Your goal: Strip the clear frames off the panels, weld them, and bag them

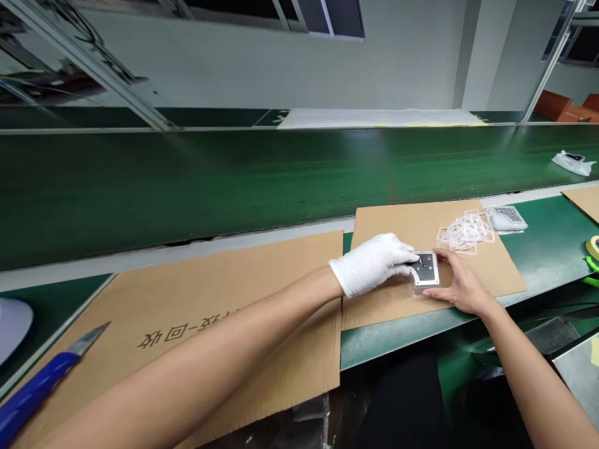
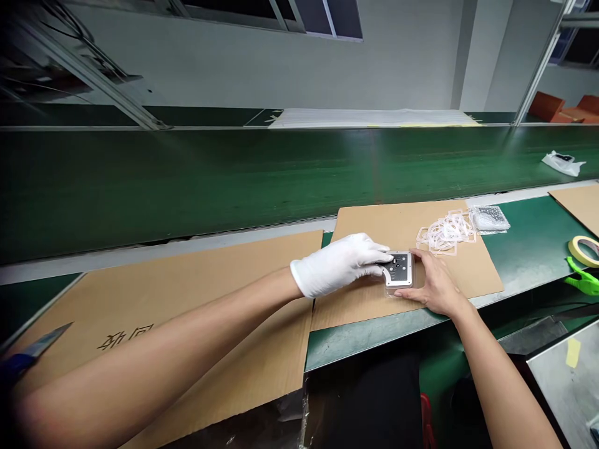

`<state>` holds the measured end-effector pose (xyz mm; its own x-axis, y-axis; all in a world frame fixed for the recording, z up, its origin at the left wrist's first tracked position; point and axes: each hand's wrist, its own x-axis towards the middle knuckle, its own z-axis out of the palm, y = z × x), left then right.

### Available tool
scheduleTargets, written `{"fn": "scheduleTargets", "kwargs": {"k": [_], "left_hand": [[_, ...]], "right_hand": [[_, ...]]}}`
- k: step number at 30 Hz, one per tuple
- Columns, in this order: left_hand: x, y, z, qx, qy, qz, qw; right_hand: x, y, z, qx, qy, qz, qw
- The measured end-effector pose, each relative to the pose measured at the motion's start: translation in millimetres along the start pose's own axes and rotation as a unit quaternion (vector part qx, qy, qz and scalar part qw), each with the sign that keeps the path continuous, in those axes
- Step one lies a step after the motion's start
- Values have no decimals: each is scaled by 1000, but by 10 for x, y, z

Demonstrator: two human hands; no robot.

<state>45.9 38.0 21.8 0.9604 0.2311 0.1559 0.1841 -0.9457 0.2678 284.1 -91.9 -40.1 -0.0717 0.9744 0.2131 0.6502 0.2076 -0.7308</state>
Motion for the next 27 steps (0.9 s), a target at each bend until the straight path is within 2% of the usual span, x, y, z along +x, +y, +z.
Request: {"fn": "scheduleTargets", "kwargs": {"k": [8, 11, 14, 16, 20, 23, 27], "left_hand": [[31, -31, 8, 15, -8, 19, 1000], [9, -3, 22, 74, -20, 1, 997], [-38, 24, 12, 131, 3, -33, 991], [-62, 29, -22, 114, 2, -45, 992], [-70, 27, -131, -1, -46, -49, 998], [-60, 37, -158, -55, -30, -120, 991], [-9, 13, -10, -104, 17, -255, 961]], "right_hand": [[9, -12, -2, -3, -2, 7, 1000], [0, -18, -1, 3, -3, 14, 1000], [-9, -14, 2, 9, -4, 14, 1000], [-8, -7, -1, 10, -3, 10, 1000], [2, 5, -20, 7, -9, 6, 1000], [-38, -12, -6, -19, -6, -13, 1000], [-196, -82, 117, -104, 63, -92, 988]]}}
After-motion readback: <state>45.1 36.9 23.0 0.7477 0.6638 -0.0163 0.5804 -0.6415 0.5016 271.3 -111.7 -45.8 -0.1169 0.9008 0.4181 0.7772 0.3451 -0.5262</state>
